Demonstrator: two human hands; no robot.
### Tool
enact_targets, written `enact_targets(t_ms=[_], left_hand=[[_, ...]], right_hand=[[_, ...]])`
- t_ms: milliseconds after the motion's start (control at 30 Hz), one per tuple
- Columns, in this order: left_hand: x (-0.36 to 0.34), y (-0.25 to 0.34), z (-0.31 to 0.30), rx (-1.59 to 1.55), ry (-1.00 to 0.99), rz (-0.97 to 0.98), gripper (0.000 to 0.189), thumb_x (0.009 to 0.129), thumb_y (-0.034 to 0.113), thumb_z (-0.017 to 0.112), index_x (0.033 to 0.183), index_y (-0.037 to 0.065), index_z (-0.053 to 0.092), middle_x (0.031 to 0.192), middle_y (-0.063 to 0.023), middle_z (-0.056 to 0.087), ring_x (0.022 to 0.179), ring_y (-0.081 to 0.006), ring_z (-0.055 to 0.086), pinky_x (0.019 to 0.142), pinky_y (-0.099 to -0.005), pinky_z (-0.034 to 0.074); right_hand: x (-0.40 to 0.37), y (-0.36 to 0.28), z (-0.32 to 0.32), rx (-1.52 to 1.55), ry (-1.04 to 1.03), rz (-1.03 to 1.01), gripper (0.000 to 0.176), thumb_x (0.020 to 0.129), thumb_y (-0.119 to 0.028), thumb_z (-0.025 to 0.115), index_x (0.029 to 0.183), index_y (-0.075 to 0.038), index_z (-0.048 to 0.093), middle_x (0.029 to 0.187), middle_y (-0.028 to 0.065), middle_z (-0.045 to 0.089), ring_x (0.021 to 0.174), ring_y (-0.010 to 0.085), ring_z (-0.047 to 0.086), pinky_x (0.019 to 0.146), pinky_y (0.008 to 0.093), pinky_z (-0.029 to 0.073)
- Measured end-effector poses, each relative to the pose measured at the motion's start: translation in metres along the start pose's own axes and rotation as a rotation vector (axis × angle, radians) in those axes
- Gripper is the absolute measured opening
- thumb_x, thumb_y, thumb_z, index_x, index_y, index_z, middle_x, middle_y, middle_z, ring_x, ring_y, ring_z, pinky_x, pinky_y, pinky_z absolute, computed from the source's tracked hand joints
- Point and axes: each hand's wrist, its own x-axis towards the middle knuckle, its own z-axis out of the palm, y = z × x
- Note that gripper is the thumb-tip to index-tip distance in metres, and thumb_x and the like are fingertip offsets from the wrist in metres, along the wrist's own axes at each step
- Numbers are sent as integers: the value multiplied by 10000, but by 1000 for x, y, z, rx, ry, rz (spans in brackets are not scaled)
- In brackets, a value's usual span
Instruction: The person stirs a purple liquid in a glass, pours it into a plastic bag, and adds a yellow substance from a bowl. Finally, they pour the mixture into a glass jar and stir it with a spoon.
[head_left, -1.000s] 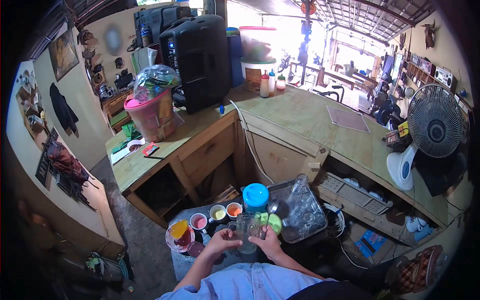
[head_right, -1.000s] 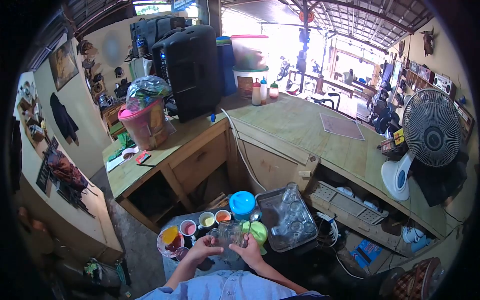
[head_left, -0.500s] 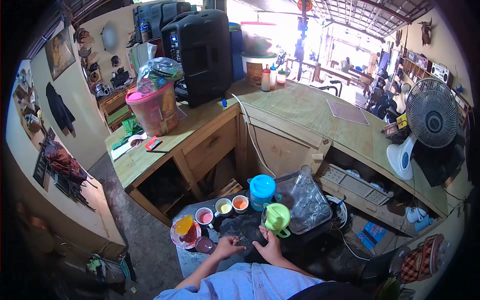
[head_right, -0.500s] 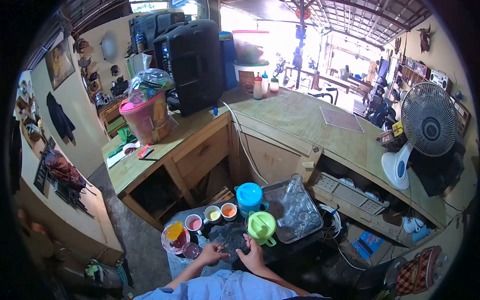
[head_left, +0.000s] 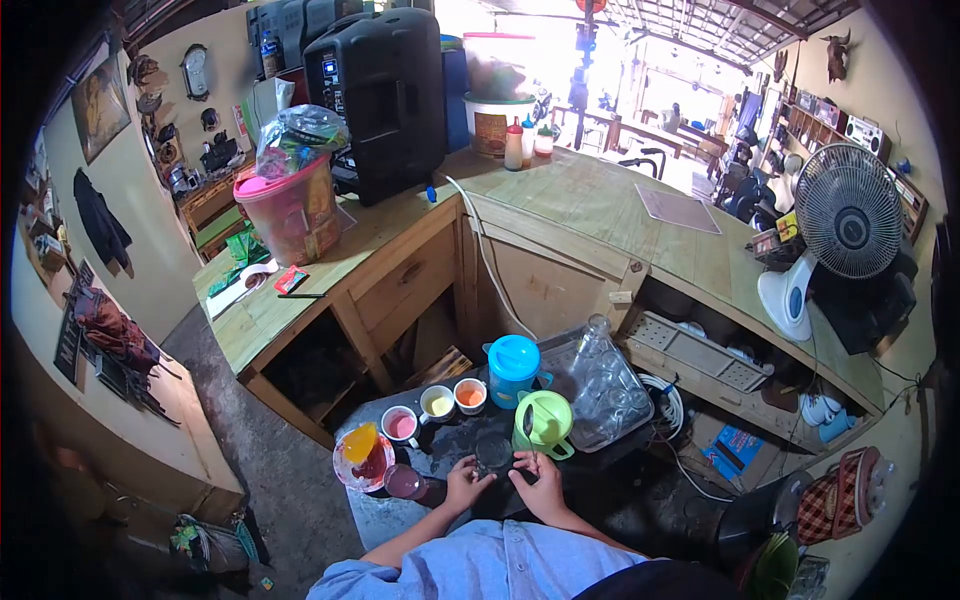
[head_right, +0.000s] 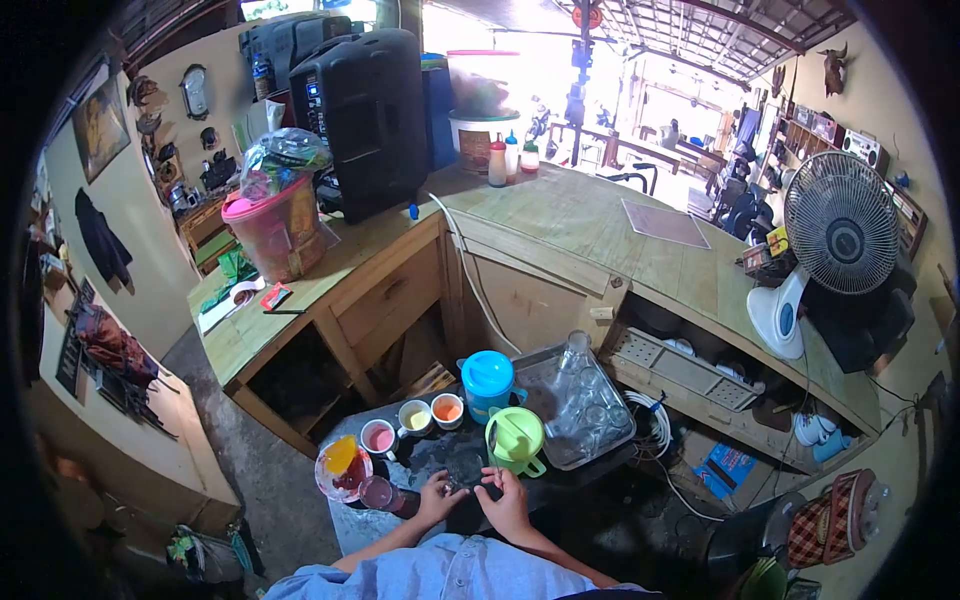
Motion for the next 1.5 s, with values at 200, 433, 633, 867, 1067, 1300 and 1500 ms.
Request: enact_targets(t_ms=[200, 433, 633, 867, 1067, 1300, 1500], left_hand=[[-12, 14, -15, 54, -228, -228, 442, 695, 292, 822, 905, -33, 608, 1111, -231, 618, 974, -313, 631, 826, -373, 517], [-10, 32, -78, 333, -630, -152, 759, 726, 379, 787, 1269, -52, 478, 1179, -245, 602, 1120, -373, 576, 954, -404, 460], [19, 47, -176, -118, -810, -267, 450, 798, 294, 739, 1129, 13, 620, 1090, -102, 670, 996, -214, 636, 887, -321, 493], [48, 9, -235, 372, -81, -548, 229, 717, 207, 734, 888, 57, 709, 971, -123, 698, 944, -235, 660, 846, -326, 517], [50, -60, -210, 813, -130, -409, 193, 634, 195, 788, 807, 124, 738, 966, -85, 702, 928, -249, 659, 855, -346, 523], [31, -72, -179, 873, 142, -391, 97, 597, 114, 782, 682, 122, 736, 822, -98, 694, 855, -262, 662, 789, -372, 526], [29, -82, -178, 944, 253, -244, 34, 654, 165, 725, 657, 131, 723, 786, -92, 678, 716, -287, 666, 701, -394, 538]], right_hand=[[0, -10, 0, 92, -77, 63, 267, 806, 44, 665, 797, -29, 408, 1018, 143, 635, 832, 131, 638, 739, 282, 526], [6, -16, 5, 107, -146, 89, 309, 833, 0, 672, 746, -44, 379, 954, 130, 651, 758, 95, 611, 680, 246, 503], [11, -11, 5, -48, -294, 100, 363, 822, -61, 699, 678, -49, 366, 870, 106, 681, 713, 105, 610, 627, 260, 487], [6, -12, 1, -196, -391, 121, 223, 793, -200, 735, 775, -16, 611, 704, 93, 624, 611, 186, 598, 590, 320, 479], [-1, -5, -10, -224, -392, 108, 202, 793, -203, 733, 830, -20, 657, 684, 71, 612, 615, 174, 586, 593, 316, 471], [-7, 0, -21, -256, -371, 112, 186, 788, -189, 738, 821, -23, 660, 673, 48, 610, 609, 141, 571, 596, 300, 468], [-7, 4, -19, -242, -373, 109, 194, 786, -192, 740, 809, -21, 654, 664, 48, 608, 609, 142, 572, 595, 298, 466]])
